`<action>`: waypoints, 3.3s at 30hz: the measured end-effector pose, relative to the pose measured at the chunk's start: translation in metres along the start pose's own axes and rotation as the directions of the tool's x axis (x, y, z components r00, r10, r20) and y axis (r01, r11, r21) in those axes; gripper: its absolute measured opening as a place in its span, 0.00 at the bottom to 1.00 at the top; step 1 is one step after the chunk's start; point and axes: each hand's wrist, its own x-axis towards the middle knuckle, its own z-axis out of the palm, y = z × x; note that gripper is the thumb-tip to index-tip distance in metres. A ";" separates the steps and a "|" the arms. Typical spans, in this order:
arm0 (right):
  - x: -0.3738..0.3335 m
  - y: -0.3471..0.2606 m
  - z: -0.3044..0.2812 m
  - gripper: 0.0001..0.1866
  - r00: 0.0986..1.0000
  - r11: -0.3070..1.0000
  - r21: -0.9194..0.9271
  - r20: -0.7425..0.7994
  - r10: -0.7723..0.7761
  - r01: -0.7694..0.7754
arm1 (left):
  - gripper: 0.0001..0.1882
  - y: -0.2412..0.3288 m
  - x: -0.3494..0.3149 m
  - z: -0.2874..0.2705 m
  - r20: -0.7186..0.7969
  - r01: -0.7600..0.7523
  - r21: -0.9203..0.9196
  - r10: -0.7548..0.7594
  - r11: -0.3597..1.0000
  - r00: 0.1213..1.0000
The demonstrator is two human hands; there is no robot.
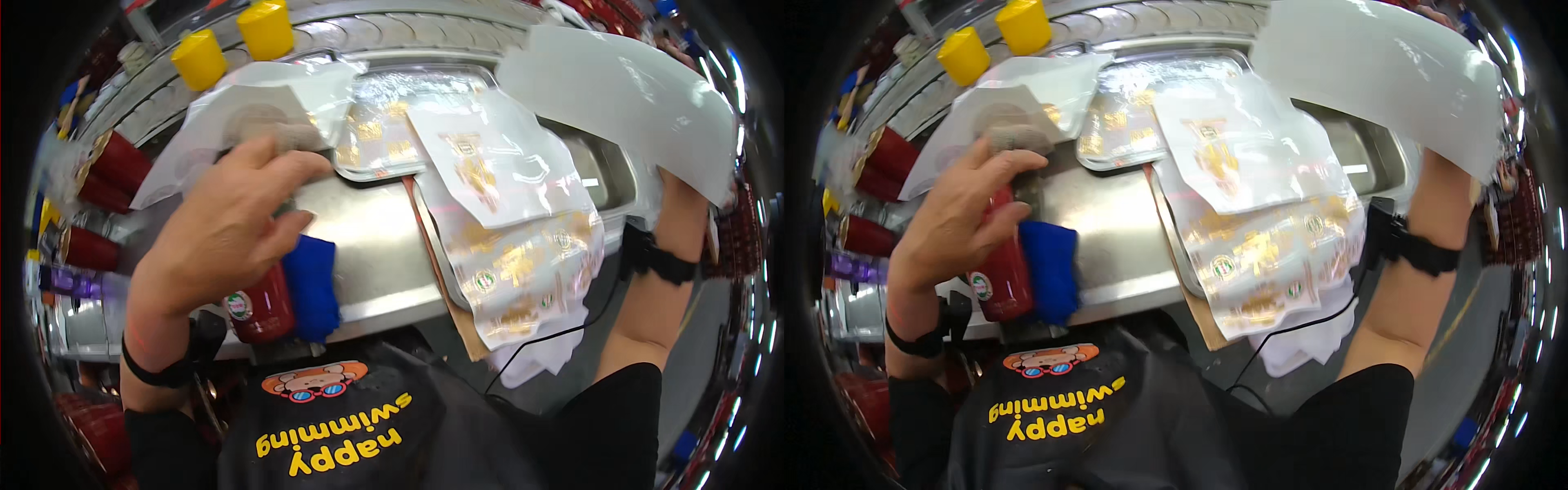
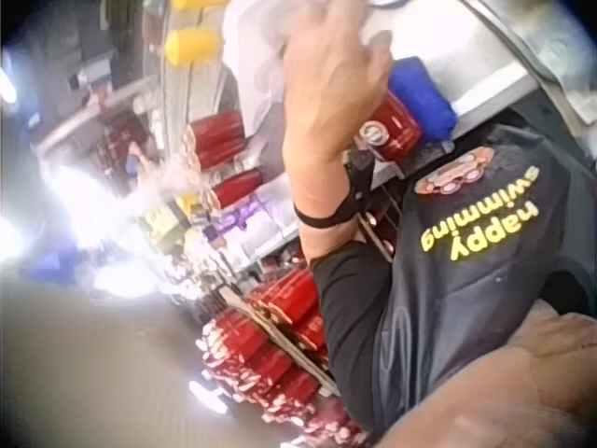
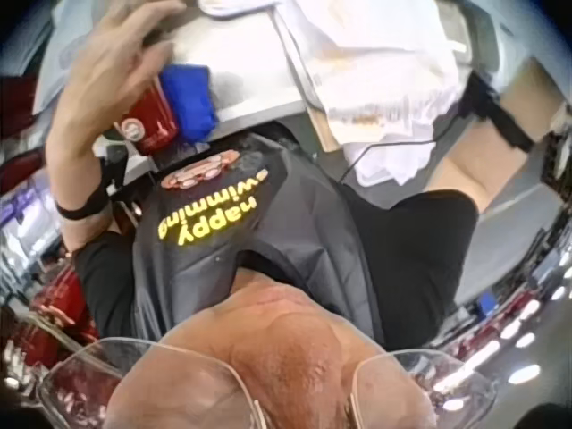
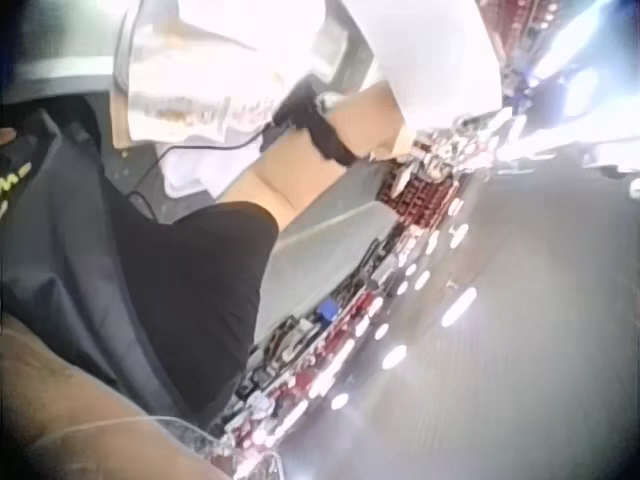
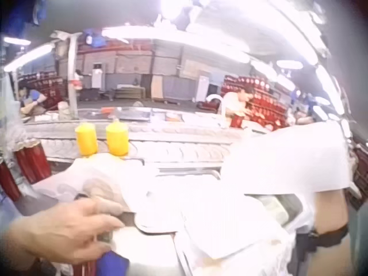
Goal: The recorder applies decorative labels and wipes down gold and red ceramic bottles on a factory production line.
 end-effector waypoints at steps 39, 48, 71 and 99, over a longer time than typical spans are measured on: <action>0.161 0.353 0.162 0.16 0.500 -0.064 -0.928 0.140 0.854 0.368 | 0.20 -0.028 -0.127 -0.006 -0.190 0.280 -0.193 -0.315 0.940 0.930; 0.159 0.420 0.181 0.42 0.612 -0.255 -0.951 -0.100 0.785 0.172 | 0.19 -0.041 -0.134 0.003 -0.146 0.359 -0.170 -0.384 0.918 0.912; 0.154 0.438 0.158 0.32 0.654 -0.088 -0.984 0.033 0.756 0.152 | 0.18 -0.049 -0.139 0.025 -0.231 0.291 -0.303 -0.366 0.907 0.901; 0.147 0.444 0.156 0.21 0.747 0.039 -0.988 0.139 0.650 0.150 | 0.18 -0.048 -0.145 0.036 -0.281 0.278 -0.371 -0.393 0.886 0.876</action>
